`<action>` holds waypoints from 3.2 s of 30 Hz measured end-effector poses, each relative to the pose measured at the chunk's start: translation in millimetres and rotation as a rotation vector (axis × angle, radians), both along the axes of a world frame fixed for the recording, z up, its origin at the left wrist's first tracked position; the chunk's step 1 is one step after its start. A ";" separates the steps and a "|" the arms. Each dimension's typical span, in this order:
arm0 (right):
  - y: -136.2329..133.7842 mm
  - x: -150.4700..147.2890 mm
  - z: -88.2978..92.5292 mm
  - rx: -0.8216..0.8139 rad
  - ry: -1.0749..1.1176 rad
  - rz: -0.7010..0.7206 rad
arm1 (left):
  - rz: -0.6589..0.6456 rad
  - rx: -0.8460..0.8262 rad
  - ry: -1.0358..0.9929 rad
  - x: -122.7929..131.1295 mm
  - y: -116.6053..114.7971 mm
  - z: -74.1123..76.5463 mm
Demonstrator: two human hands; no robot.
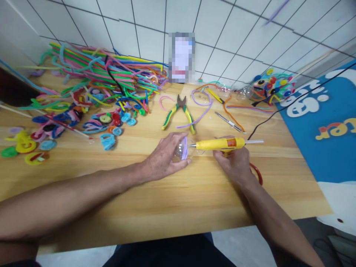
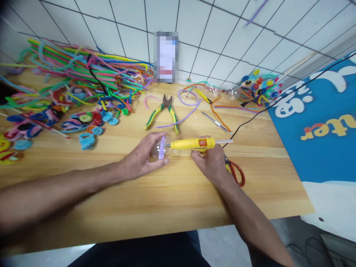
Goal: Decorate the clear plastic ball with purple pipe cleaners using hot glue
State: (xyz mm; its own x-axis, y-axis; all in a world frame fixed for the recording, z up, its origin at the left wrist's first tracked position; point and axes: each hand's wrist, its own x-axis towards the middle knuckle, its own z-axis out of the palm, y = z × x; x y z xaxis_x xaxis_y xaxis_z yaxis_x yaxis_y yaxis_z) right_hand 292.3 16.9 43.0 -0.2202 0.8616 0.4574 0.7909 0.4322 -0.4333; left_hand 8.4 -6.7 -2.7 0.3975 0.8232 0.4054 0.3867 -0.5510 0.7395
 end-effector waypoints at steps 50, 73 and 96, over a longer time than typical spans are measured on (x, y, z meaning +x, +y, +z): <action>-0.5 -1.6 0.2 0.028 0.012 0.028 | -0.004 0.036 -0.014 0.5 1.1 -3.6; -1.6 -0.8 2.4 -0.050 -0.042 -0.022 | -0.002 0.006 0.001 -0.4 0.6 -0.4; -0.9 -1.0 0.5 -0.031 -0.011 -0.024 | 0.002 0.033 0.003 0.3 1.0 -3.5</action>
State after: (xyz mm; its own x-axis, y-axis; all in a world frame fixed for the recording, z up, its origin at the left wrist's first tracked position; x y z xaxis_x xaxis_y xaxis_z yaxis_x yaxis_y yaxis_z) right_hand 291.3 16.1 43.5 -0.2038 0.8804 0.4282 0.8059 0.3992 -0.4373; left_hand 8.7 -5.7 -6.1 0.3975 0.8101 0.4311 0.3896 -0.5743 0.7200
